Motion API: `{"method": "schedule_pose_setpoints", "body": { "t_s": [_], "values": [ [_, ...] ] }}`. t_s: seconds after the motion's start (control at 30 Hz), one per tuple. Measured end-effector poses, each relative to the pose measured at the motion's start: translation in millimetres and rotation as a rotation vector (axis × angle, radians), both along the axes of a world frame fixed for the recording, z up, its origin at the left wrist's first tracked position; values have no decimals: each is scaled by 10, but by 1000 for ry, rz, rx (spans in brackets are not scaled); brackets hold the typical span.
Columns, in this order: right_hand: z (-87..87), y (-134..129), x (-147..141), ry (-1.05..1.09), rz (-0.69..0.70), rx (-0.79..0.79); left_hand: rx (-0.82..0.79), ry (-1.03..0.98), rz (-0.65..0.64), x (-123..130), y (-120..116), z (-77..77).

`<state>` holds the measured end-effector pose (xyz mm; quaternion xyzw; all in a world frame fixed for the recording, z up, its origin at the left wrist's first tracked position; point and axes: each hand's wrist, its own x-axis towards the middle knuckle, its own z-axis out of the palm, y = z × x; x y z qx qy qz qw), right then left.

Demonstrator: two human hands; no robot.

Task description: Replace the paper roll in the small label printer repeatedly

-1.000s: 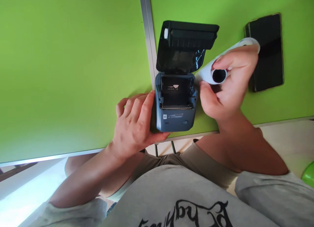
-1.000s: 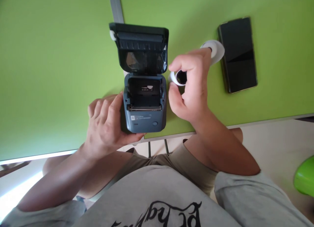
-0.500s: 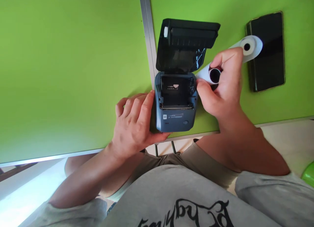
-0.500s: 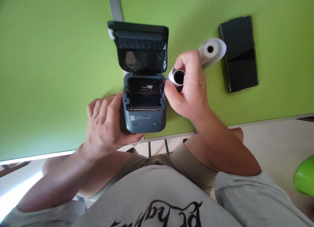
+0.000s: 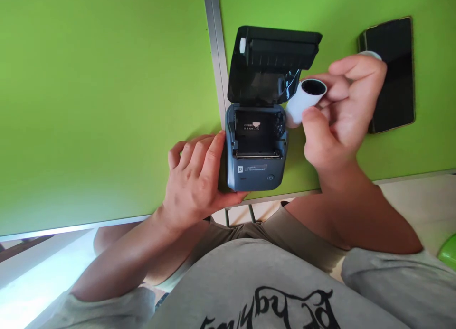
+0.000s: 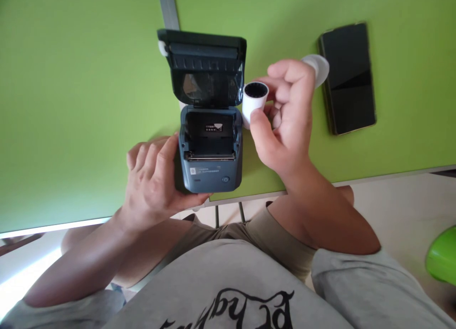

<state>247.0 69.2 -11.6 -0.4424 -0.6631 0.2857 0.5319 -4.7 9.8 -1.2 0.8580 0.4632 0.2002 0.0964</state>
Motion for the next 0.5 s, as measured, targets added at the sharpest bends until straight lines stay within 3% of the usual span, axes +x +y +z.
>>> {"method": "schedule_pose_setpoints", "body": {
  "t_s": [0.3, 0.5],
  "values": [
    [85, -63, 5, -312, -102, -21, -10, 1, 2, 3, 2, 13],
    [39, -52, -14, -127, -133, -26, -29, -1, 16, 14, -6, 16]
  ]
}}
